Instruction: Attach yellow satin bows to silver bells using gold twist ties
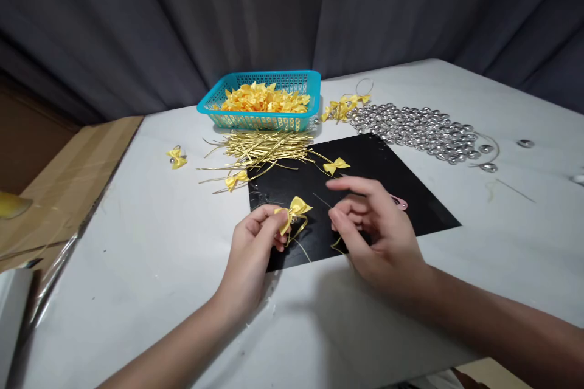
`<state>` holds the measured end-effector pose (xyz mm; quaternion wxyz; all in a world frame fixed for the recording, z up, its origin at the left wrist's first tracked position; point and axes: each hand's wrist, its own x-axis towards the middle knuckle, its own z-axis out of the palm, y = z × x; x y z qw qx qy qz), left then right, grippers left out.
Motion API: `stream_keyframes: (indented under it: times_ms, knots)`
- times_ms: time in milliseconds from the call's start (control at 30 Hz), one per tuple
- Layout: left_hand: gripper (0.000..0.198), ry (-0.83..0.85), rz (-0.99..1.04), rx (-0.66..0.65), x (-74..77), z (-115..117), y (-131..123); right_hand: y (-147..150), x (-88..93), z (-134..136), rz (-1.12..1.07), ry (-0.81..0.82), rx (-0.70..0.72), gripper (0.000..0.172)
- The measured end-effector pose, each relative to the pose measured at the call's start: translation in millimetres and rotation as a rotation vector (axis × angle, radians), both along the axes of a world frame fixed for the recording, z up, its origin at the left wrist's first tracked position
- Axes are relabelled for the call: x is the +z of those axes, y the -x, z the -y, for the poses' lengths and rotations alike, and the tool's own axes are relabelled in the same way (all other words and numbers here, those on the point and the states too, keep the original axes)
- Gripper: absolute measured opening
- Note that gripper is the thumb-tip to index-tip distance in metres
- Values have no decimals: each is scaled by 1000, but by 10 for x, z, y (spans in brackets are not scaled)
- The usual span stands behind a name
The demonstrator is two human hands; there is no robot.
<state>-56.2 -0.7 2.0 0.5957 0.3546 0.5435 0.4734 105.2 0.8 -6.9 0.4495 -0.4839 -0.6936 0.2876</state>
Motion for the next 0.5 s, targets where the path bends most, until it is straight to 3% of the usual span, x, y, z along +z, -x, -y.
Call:
stream_keyframes:
  times_ms: [167, 500]
  knots:
    - [15, 2, -18, -44, 24, 11, -15, 16, 35, 10, 116, -258, 102, 21]
    - [16, -37, -61, -87, 19, 24, -26, 107, 56, -25, 163, -139, 96, 9]
